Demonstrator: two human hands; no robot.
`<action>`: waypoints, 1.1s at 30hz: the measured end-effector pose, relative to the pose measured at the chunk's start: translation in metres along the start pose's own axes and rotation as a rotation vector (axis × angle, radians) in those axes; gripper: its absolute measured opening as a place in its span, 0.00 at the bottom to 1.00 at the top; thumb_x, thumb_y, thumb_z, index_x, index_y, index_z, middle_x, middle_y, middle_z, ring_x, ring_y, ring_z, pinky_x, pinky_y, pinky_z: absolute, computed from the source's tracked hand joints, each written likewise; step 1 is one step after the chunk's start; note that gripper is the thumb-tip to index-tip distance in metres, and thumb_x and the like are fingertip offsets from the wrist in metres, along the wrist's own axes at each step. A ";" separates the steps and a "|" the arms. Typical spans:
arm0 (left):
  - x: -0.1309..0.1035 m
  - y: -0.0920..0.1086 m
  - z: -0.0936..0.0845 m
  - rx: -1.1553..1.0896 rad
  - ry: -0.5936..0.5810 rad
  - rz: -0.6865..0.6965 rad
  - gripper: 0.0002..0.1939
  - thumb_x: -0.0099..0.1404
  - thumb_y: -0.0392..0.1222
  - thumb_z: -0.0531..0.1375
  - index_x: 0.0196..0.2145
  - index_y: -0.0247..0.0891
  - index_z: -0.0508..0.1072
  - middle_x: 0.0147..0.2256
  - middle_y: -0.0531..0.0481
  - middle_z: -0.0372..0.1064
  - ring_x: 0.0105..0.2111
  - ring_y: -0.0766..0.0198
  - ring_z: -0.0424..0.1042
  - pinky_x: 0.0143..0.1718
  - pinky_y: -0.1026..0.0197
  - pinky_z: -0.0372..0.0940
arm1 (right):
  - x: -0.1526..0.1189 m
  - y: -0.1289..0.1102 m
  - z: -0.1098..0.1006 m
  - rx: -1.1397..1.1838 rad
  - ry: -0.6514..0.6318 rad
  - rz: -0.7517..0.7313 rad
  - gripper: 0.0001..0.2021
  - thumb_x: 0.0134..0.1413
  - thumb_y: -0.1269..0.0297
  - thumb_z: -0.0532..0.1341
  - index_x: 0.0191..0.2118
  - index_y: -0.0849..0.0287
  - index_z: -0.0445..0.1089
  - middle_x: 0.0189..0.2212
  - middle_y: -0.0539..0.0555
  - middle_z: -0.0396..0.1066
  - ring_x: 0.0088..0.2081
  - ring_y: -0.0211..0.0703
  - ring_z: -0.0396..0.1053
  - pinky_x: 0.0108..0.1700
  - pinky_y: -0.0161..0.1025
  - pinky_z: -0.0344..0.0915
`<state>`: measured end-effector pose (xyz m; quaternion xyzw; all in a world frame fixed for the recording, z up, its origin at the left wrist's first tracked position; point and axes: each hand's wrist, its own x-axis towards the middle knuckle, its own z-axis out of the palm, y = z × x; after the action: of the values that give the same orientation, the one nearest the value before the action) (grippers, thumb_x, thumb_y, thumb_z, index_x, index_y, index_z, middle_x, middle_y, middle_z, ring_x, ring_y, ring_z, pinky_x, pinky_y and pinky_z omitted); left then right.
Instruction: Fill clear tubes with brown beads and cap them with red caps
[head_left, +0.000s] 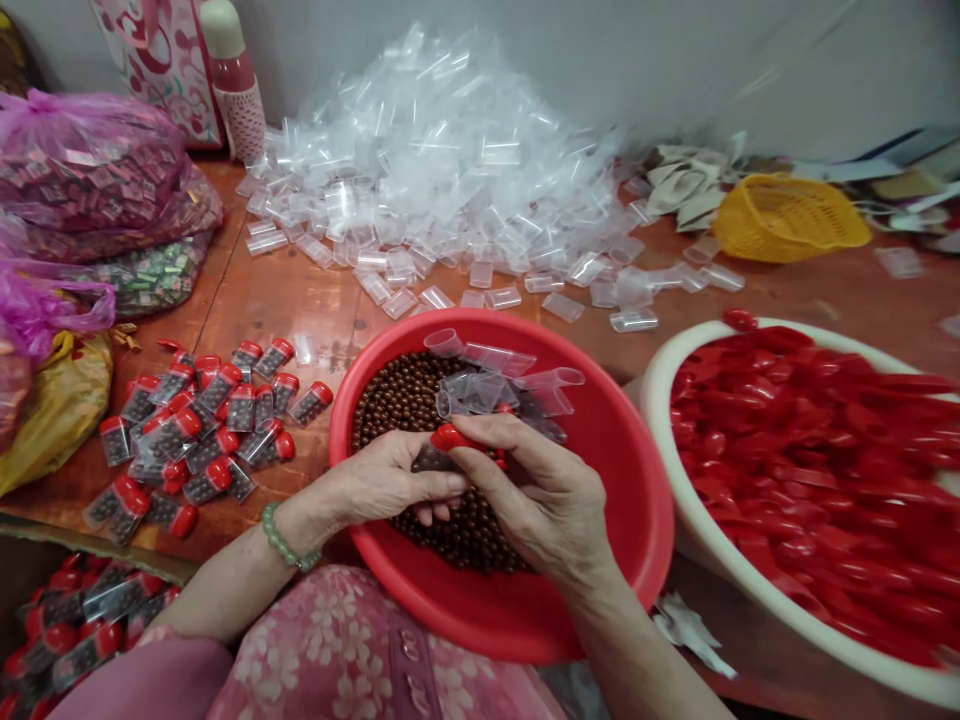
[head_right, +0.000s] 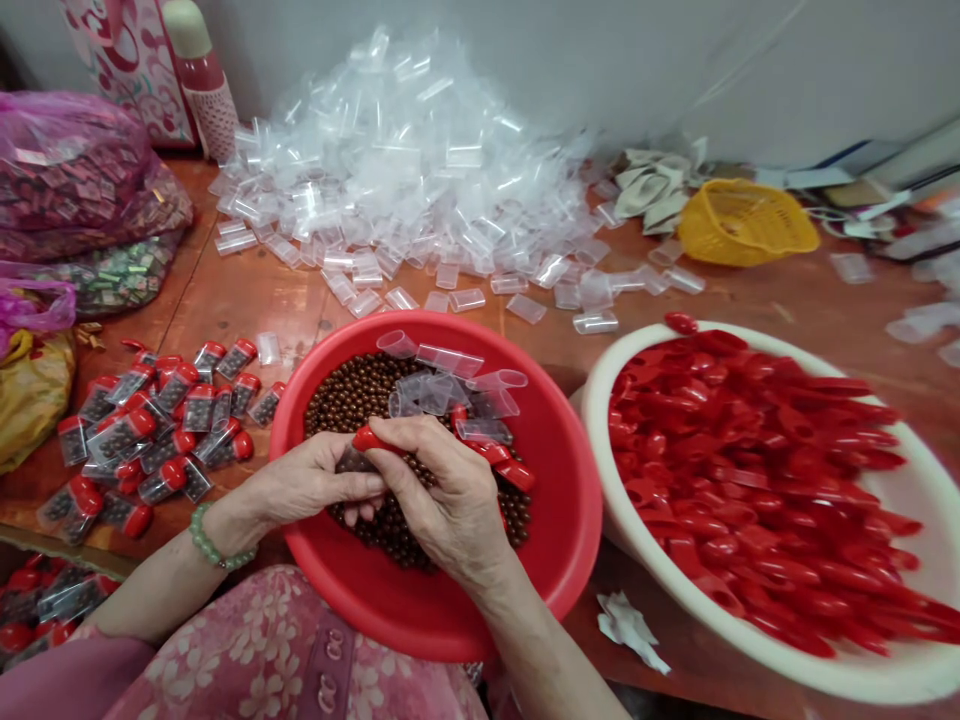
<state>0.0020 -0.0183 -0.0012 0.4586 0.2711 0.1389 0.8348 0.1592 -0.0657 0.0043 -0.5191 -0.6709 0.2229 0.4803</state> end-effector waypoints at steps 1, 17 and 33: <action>0.000 0.000 0.000 0.005 0.008 0.008 0.22 0.54 0.57 0.65 0.27 0.33 0.67 0.21 0.56 0.64 0.20 0.74 0.63 0.22 0.69 0.59 | 0.000 0.000 0.000 0.001 0.005 0.009 0.13 0.56 0.75 0.62 0.44 0.52 0.73 0.36 0.51 0.77 0.37 0.40 0.75 0.39 0.38 0.73; 0.003 -0.004 0.001 -0.002 0.061 -0.004 0.17 0.52 0.47 0.68 0.24 0.34 0.65 0.20 0.60 0.56 0.20 0.75 0.55 0.24 0.66 0.50 | -0.006 -0.006 0.007 0.166 0.098 0.257 0.08 0.55 0.67 0.64 0.42 0.53 0.74 0.34 0.52 0.77 0.37 0.42 0.76 0.41 0.42 0.74; 0.004 -0.008 0.001 0.072 0.095 0.036 0.16 0.46 0.39 0.68 0.19 0.35 0.62 0.20 0.61 0.56 0.22 0.74 0.53 0.25 0.66 0.50 | -0.003 -0.009 0.010 0.038 0.069 0.041 0.06 0.55 0.70 0.63 0.39 0.53 0.73 0.32 0.53 0.76 0.34 0.44 0.75 0.38 0.43 0.75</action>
<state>0.0053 -0.0217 -0.0089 0.4858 0.3069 0.1655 0.8015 0.1464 -0.0700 0.0060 -0.5309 -0.6387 0.2276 0.5083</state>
